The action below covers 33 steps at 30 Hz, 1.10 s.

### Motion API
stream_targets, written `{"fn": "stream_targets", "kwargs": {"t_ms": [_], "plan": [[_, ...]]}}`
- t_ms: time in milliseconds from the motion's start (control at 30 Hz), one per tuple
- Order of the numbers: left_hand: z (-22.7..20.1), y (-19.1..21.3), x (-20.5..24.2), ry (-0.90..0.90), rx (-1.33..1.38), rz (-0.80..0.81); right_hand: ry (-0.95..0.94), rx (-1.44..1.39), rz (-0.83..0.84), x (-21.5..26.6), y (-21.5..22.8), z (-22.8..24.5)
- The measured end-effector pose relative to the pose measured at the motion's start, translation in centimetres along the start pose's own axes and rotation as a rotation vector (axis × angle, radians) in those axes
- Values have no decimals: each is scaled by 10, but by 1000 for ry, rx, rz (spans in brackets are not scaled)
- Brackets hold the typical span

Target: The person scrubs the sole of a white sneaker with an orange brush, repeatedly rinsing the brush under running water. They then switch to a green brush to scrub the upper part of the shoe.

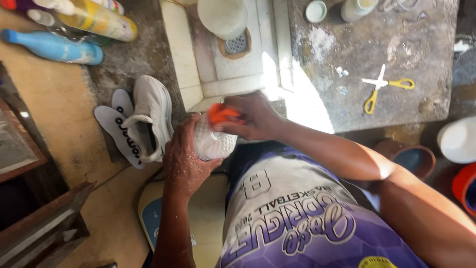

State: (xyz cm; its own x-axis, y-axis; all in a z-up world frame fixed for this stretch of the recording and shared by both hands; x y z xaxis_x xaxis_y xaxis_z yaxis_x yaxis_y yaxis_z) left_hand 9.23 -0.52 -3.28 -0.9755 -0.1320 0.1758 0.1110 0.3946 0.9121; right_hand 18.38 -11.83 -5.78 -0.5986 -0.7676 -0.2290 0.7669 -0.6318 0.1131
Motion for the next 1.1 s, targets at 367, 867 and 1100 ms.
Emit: {"fn": "stream_targets", "kwargs": {"t_ms": [367, 867, 1100], "plan": [[18, 20, 11, 105, 142, -16, -356, -96, 40, -1, -38, -78], [37, 14, 32, 191, 180, -42, -32, -179, 80, 6, -52, -55], [45, 19, 35, 147, 260, -55, -167, 71, 157, -10, -53, -60]]}}
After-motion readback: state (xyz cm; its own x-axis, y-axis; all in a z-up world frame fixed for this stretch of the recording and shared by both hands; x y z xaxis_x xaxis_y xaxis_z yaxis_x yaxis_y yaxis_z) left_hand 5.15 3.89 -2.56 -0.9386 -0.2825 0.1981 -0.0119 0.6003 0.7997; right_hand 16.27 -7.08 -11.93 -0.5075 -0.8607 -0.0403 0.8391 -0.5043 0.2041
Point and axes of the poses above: each hand's wrist, its own x-axis away from the middle knuckle, its own y-axis out of the back of the hand, z = x × y, the point moved 10 cm from there along -x, towards the middle knuckle, and after that the axes turned 8 degrees about -x, right-handed, at the moved point
